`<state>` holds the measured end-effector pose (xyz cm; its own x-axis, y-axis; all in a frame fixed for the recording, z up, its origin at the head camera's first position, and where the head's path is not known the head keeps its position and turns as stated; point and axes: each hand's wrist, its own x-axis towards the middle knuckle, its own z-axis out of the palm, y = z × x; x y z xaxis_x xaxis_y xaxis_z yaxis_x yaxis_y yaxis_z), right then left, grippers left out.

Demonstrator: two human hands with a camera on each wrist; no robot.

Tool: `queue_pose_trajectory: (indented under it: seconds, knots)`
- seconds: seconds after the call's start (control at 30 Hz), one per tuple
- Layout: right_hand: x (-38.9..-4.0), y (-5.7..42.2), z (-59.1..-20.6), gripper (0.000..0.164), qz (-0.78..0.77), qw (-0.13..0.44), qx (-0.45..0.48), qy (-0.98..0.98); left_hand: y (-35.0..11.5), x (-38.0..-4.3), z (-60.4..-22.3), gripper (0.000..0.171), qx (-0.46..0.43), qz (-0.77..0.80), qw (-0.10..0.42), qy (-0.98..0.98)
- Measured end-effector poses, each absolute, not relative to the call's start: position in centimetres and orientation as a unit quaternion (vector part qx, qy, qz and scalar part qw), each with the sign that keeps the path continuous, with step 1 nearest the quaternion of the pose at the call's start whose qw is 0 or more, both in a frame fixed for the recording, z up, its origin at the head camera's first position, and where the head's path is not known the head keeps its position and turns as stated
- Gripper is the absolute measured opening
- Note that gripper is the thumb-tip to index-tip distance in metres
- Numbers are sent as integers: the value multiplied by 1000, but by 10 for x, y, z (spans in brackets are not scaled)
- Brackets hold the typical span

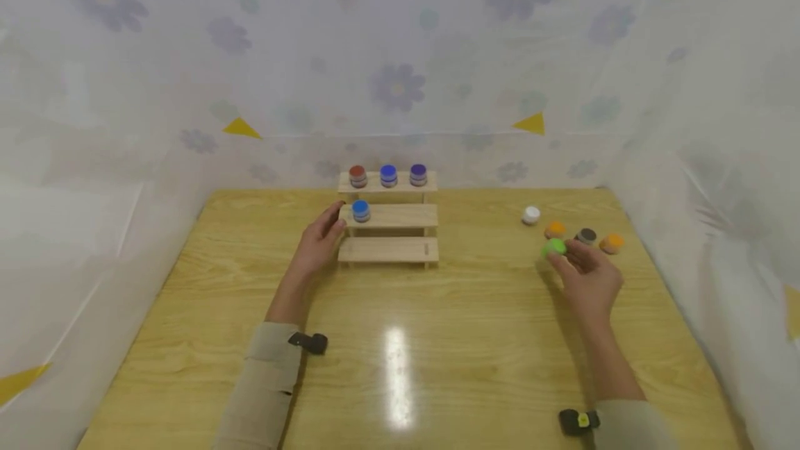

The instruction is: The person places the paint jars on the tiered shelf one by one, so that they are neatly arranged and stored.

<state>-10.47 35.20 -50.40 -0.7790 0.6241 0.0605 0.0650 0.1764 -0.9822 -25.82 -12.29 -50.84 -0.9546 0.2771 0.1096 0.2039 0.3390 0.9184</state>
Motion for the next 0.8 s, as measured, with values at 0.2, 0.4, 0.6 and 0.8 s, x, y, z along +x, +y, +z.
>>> queue_pose_trajectory:
  seconds: [0.2, 0.4, 0.6, 0.8]
  knots:
    - [-120, 324, -500, 46, 614, 241, -177, -730, -122, -258, -508, 57, 139, 558, 38, 817]
    - [-139, 292, -498, 44, 590, 251, -129, -757, -122, -256, -506, 55, 139, 562, 43, 814]
    - [-155, 252, -492, 41, 589, 271, -87, -757, -122, -256, -506, 55, 139, 566, 41, 812]
    - [-161, 205, -472, 37, 576, 287, -59, -763, -122, -257, -506, 56, 140, 566, 41, 811]
